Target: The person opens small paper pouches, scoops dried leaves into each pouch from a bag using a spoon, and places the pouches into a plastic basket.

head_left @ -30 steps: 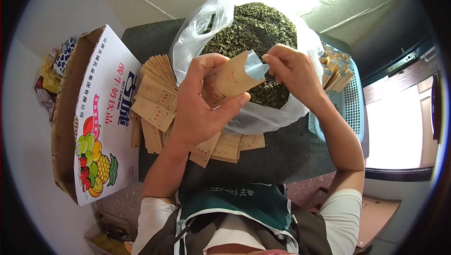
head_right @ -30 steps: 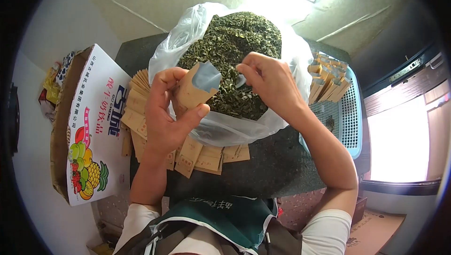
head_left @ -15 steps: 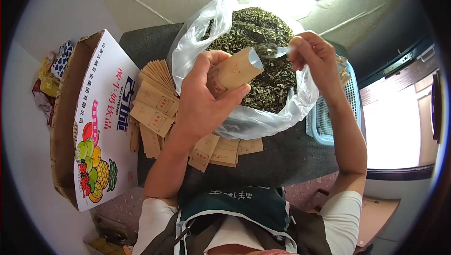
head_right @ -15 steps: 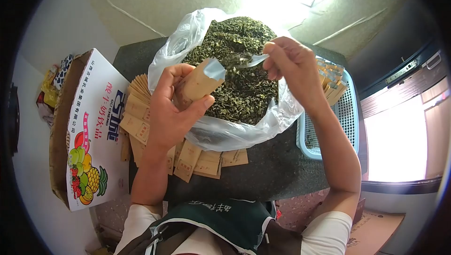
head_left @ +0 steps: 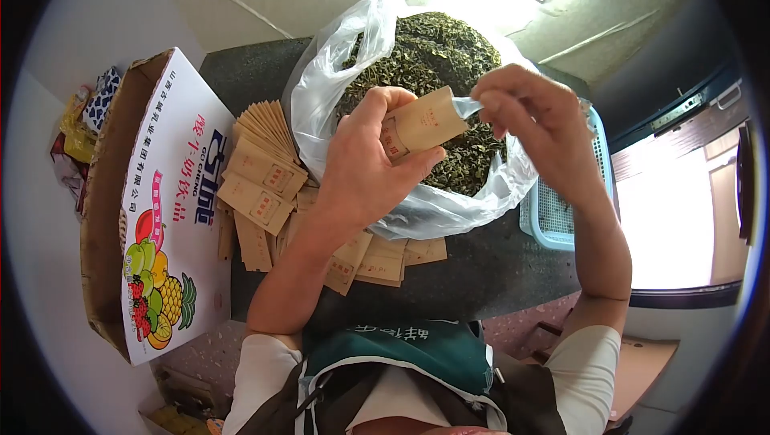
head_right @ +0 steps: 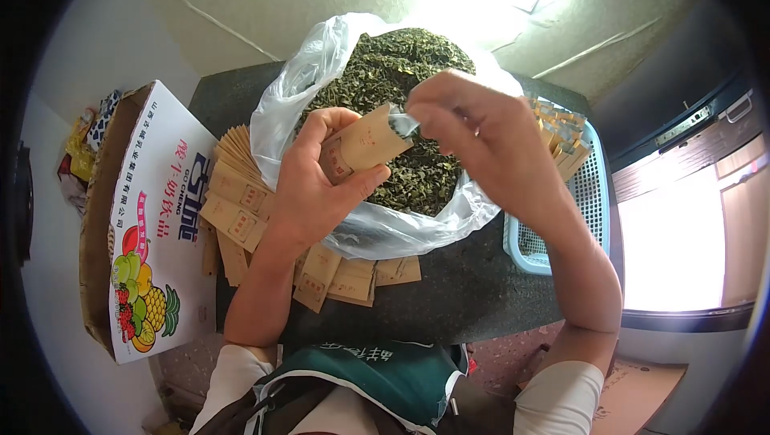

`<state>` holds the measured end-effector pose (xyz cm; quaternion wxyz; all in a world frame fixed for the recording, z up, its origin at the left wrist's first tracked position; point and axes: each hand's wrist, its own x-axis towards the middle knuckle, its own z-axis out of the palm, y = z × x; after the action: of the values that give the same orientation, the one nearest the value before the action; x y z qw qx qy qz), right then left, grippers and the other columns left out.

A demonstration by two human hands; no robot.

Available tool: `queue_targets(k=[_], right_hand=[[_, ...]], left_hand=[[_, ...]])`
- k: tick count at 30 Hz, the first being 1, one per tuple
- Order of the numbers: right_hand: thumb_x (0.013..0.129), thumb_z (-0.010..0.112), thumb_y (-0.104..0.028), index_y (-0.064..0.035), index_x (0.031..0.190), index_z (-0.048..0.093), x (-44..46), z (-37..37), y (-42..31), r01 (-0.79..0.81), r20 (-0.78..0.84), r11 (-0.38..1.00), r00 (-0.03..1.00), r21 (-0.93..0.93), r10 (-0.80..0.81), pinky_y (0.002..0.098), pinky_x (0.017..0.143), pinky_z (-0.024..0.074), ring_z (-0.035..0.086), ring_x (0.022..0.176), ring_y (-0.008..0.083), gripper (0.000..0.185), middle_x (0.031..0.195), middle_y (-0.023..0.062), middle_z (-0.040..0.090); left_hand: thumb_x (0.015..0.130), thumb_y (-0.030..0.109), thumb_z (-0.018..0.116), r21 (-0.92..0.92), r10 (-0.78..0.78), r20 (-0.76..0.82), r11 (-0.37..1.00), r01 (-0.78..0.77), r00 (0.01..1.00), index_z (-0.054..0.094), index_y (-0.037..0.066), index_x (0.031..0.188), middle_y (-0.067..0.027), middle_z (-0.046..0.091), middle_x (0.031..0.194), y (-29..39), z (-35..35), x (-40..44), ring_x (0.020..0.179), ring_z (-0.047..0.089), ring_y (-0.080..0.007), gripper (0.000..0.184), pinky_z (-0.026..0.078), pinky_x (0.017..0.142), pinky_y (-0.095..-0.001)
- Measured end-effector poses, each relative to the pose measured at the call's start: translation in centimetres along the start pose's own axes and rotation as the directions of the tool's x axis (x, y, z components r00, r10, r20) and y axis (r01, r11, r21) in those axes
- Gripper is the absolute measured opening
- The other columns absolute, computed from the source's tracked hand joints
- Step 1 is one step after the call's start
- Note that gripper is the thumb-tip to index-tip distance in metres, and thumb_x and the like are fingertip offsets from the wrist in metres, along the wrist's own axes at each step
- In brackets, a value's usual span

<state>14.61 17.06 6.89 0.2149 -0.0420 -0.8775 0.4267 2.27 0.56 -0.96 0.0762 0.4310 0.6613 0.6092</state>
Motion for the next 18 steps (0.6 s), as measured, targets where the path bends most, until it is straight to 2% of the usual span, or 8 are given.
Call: queue_targets(k=[1, 2, 4, 6, 8, 12, 14, 18], right_hand=[[0.095, 0.061, -0.004, 0.0032, 0.101, 0.068, 0.0, 0.0, -1.1, 0.098, 0.023, 0.976, 0.995, -0.192, -0.095, 0.0238, 0.064, 0.0483, 0.058, 0.073, 0.0089, 0.012, 0.084, 0.0055, 0.066], [0.095, 0.061, -0.004, 0.0032, 0.101, 0.068, 0.0, -0.1, -1.4, 0.102, 0.026, 0.976, 0.995, -0.191, -0.098, 0.0238, 0.064, 0.0483, 0.058, 0.073, 0.0089, 0.012, 0.084, 0.0055, 0.066], [0.092, 0.061, 0.0, 0.0043, 0.099, 0.069, 0.0, -0.4, -1.5, 0.313, 0.019, 0.921, 0.948, -0.231, -0.317, 0.0249, 0.067, 0.0483, 0.059, 0.076, 0.0113, 0.012, 0.089, 0.0083, 0.067], [0.093, 0.058, 0.001, 0.0036, 0.099, 0.07, -0.2, -1.4, -1.2, 0.293, -0.091, 0.926, 0.942, -0.238, -0.322, 0.0257, 0.068, 0.0475, 0.059, 0.078, 0.0115, 0.013, 0.091, 0.0086, 0.067], [0.096, 0.058, -0.004, 0.003, 0.1, 0.069, -0.5, -1.9, -1.5, 0.111, -0.262, 0.98, 0.953, -0.163, -0.151, 0.0242, 0.067, 0.0467, 0.058, 0.076, 0.0096, 0.014, 0.087, 0.0066, 0.066], [0.098, 0.058, -0.01, 0.0018, 0.102, 0.068, 0.8, -2.4, 1.9, -0.096, -0.267, 0.966, 0.963, -0.241, 0.029, 0.0234, 0.064, 0.0462, 0.057, 0.07, 0.0075, 0.017, 0.078, 0.0042, 0.065], [0.098, 0.06, -0.015, 0.0, 0.103, 0.068, 1.4, -1.3, 4.1, -0.161, -0.119, 0.851, 0.986, -0.5, 0.117, 0.0236, 0.061, 0.046, 0.055, 0.064, 0.0064, 0.018, 0.071, 0.0023, 0.062], [0.098, 0.06, -0.022, -0.0025, 0.099, 0.067, 2.5, 2.5, 5.9, -0.282, -0.036, 0.941, 0.959, -0.186, 0.28, 0.0245, 0.059, 0.0478, 0.058, 0.063, 0.0061, 0.02, 0.07, 0.0021, 0.063]], left_hand=[[0.075, 0.013, 0.081, -0.036, -0.022, -0.003, 0.999, 0.022, 1.0, 0.055, 0.002, 0.112, -0.0134, 0.065, 0.103, 0.0, 0.0, 0.0, 0.093, 0.066, -0.0237, 0.046, 0.054, 0.079, -0.0366], [0.075, 0.013, 0.081, -0.071, -0.045, -0.006, 0.996, 0.044, 0.999, 0.055, 0.002, 0.112, -0.0131, 0.065, 0.102, 0.0, -0.1, 0.0, 0.093, 0.066, -0.0235, 0.046, 0.054, 0.079, -0.0367], [0.076, 0.013, 0.081, -0.109, -0.068, -0.028, 0.992, 0.064, 0.997, 0.055, 0.002, 0.112, -0.0133, 0.065, 0.103, -0.1, -0.1, 0.0, 0.093, 0.066, -0.0234, 0.046, 0.055, 0.079, -0.0364], [0.076, 0.013, 0.081, -0.149, -0.092, -0.05, 0.985, 0.084, 0.995, 0.055, 0.002, 0.112, -0.0134, 0.065, 0.103, -0.1, -0.4, 0.0, 0.093, 0.067, -0.0233, 0.046, 0.055, 0.078, -0.0361], [0.08, 0.003, 0.079, -0.108, -0.073, 0.0, 0.991, 0.072, 0.997, 0.052, 0.0, 0.12, -0.0075, 0.058, 0.111, -0.1, -0.9, 0.1, 0.1, 0.059, -0.011, 0.049, 0.053, 0.083, -0.0254], [0.08, 0.001, 0.078, -0.173, -0.082, -0.024, 0.982, 0.076, 0.996, 0.051, 0.0, 0.122, -0.0083, 0.058, 0.113, 0.0, -1.1, 0.2, 0.102, 0.059, -0.0114, 0.05, 0.053, 0.084, -0.0255], [0.077, 0.009, 0.081, -0.224, -0.067, -0.099, 0.974, 0.044, 0.993, 0.054, -0.001, 0.116, -0.0125, 0.064, 0.108, -0.1, -1.3, 0.2, 0.098, 0.065, -0.0193, 0.048, 0.055, 0.083, -0.0327], [0.077, 0.009, 0.081, -0.174, -0.031, -0.116, 0.985, 0.01, 0.993, 0.054, -0.002, 0.116, -0.0126, 0.064, 0.108, -0.3, -1.9, 0.3, 0.098, 0.065, -0.019, 0.048, 0.055, 0.083, -0.0324]])
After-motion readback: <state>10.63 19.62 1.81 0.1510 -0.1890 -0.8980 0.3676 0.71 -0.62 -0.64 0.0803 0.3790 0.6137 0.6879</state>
